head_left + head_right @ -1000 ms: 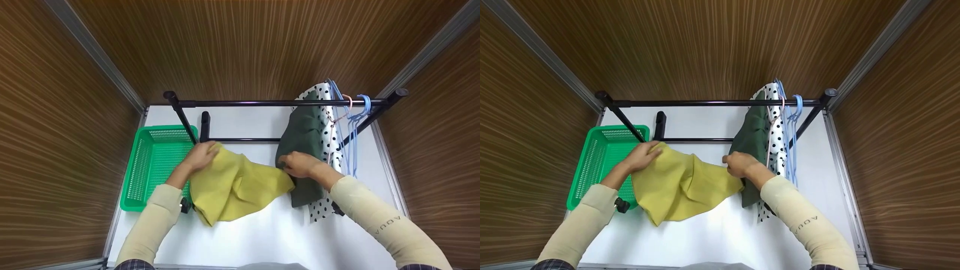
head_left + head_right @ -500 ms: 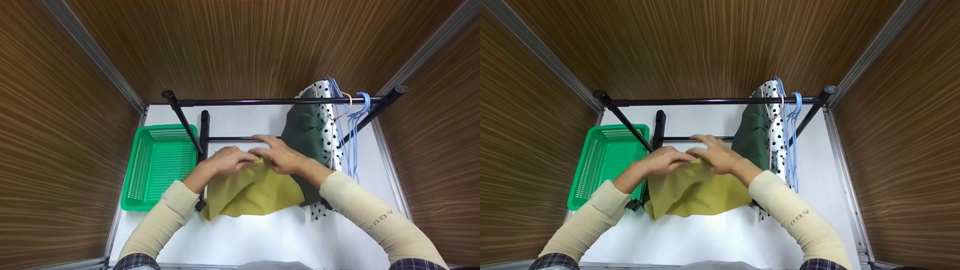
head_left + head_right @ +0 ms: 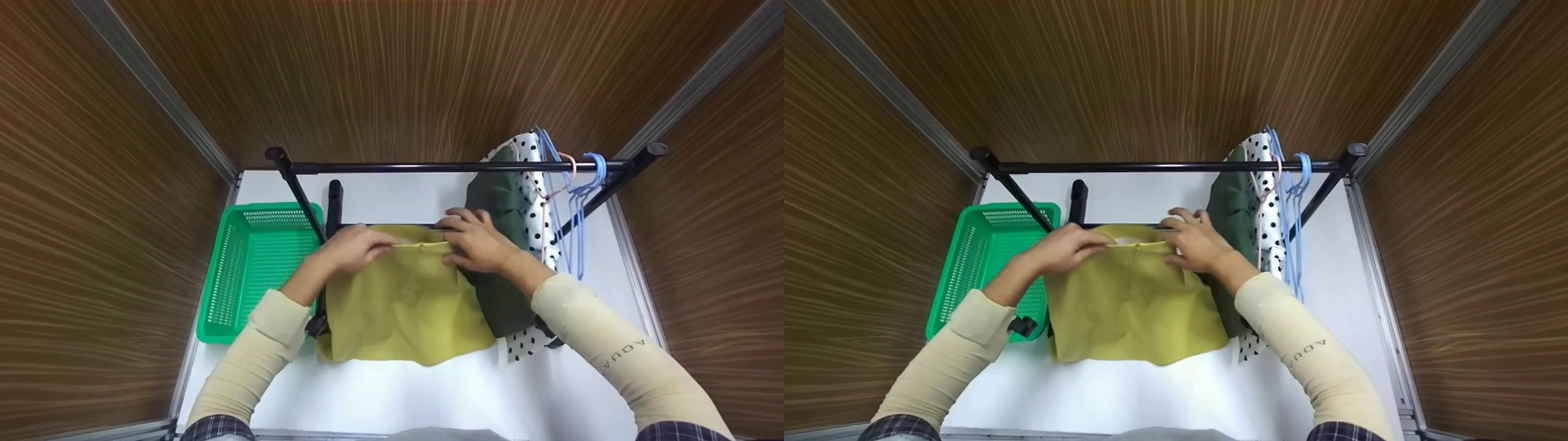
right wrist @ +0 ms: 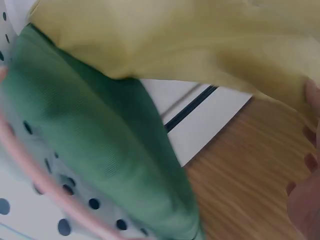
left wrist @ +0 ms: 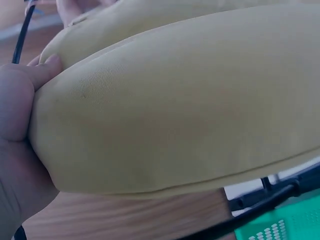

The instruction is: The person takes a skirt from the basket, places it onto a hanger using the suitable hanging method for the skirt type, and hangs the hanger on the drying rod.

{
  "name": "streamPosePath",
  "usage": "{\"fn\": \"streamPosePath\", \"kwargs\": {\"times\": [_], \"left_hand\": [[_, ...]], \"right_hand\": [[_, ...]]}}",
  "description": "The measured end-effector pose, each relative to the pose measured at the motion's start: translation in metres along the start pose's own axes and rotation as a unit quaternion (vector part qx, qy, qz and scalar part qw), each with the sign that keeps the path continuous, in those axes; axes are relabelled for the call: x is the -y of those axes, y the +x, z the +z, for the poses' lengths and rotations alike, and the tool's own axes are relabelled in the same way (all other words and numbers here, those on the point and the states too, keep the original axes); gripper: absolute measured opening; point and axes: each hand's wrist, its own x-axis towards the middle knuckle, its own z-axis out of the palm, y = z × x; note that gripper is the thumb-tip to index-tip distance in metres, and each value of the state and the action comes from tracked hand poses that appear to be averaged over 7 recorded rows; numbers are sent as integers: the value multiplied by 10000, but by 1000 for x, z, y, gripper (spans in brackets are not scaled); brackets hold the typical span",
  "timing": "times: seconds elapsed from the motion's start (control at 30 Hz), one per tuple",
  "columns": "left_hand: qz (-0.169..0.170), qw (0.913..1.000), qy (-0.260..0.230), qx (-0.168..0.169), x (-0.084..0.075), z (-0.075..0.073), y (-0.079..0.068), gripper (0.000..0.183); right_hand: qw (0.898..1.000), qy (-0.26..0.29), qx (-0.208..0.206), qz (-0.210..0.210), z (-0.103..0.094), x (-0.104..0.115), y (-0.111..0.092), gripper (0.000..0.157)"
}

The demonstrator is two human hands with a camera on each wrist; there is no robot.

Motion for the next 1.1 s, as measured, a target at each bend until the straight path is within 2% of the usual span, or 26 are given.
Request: {"fn": "streamPosePath", "kwargs": {"times": [0.1,0.27,0.33,0.43,0.53,0.67,0.8,0.9,0.97,1.03,1.1], "left_hand": [[-246,9995,-44,-173,11,-8,-7,28],[-487,9970,28,-606,26,-19,-24,25],[-560,9961,167,-658,30,-22,-29,24],[-647,9947,562,-564,34,-25,-35,23],[-703,9891,1228,-415,37,-25,-40,20],[-734,9772,1901,-600,42,-24,-44,14],[-772,9709,1995,-1081,45,-25,-43,16],[-1063,9626,2167,-1228,45,-22,-37,19],[-1331,9587,2258,-1102,40,-15,-28,17],[-1517,9585,2240,-898,31,-5,-14,24],[-1477,9672,1927,-745,19,5,3,40]], "right_hand": [[9996,-58,83,259,1,-8,-5,44],[9967,-233,416,656,-1,-16,-8,33],[9956,-289,477,753,-3,-17,-9,32],[9953,-355,456,783,-7,-18,-11,32],[9970,-289,308,641,-10,-17,-10,31],[9989,-290,-281,244,-17,-14,-6,34],[9942,-281,-1038,37,-23,-13,-1,34],[9924,-83,-1222,145,-22,-10,1,22],[9941,132,-1045,272,-20,-6,1,13],[9955,373,-754,435,-17,-2,1,8],[9961,576,-404,524,-16,2,3,6]]}}
